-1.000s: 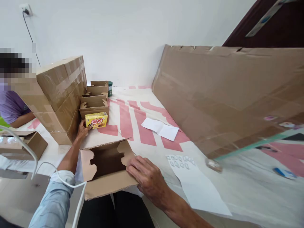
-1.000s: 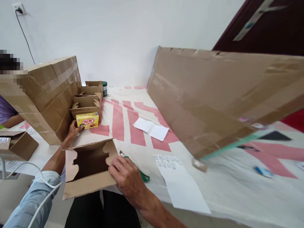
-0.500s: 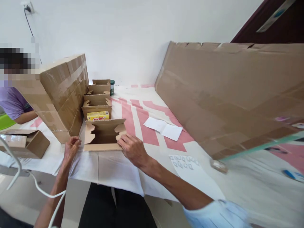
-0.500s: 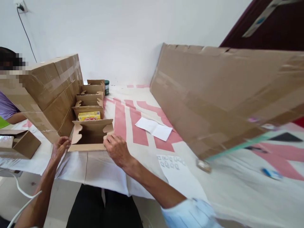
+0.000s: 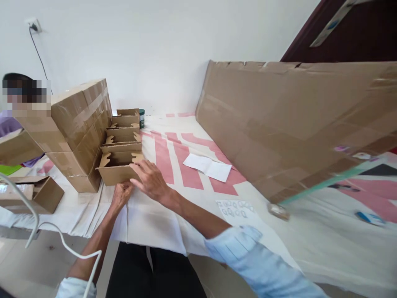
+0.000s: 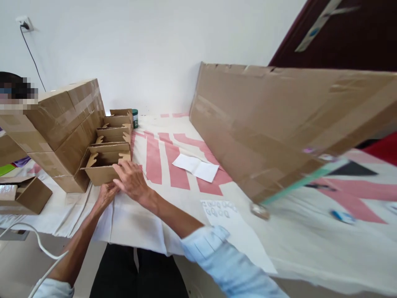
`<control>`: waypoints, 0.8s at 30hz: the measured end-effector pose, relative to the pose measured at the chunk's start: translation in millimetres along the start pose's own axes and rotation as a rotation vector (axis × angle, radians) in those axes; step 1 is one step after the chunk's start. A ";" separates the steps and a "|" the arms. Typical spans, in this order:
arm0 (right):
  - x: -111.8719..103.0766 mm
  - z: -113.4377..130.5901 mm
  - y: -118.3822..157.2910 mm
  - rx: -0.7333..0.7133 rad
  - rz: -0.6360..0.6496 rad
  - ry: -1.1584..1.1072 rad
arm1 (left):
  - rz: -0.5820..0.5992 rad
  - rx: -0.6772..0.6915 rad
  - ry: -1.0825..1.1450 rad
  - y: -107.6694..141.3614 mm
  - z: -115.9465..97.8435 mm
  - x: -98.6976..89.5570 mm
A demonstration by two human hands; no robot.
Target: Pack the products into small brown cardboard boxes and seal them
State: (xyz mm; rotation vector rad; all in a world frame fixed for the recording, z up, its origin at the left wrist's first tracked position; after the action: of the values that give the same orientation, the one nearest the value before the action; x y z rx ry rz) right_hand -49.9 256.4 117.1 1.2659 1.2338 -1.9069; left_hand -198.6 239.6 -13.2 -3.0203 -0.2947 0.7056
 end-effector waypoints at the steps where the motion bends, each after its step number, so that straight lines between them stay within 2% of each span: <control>1: -6.9 1.8 18.8 -0.019 -0.068 -0.024 | -0.003 -0.011 -0.008 -3.5 1.7 1.4; 3: -13.8 -3.6 62.6 -0.013 -0.173 -0.050 | -0.026 -0.046 -0.023 -8.6 7.5 0.3; 5: -10.5 -22.2 109.3 0.063 -0.228 -0.046 | -0.062 -0.089 -0.038 -13.0 14.7 -4.6; 9: 20.2 -72.9 194.7 0.282 -0.210 0.000 | -0.106 -0.149 -0.060 -28.0 26.9 -16.6; 12: 45.6 -94.0 239.7 0.371 -0.174 -0.013 | -0.113 -0.159 -0.062 -46.6 32.6 -23.2; 16: 57.3 -94.0 262.8 0.384 -0.191 -0.023 | -0.106 -0.145 -0.052 -78.1 36.1 -28.3; 24: 52.5 -89.7 257.0 0.406 -0.170 -0.019 | -0.044 -0.158 -0.011 -138.1 40.1 -32.0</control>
State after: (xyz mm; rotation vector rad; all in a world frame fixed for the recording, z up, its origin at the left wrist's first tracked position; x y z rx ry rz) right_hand 173.1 226.8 -44.9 1.3706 1.0011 -2.3749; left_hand -269.0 368.5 -25.8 -3.1469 -0.4365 0.7294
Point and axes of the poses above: each hand's wrist, its own y-axis away from the middle knuckle, its own x-axis out of the palm, z = x × y, the point moved 9 cm from there along -y, towards the middle knuckle, and after that the axes turned 14 degrees about z, right-handed, at the moved point
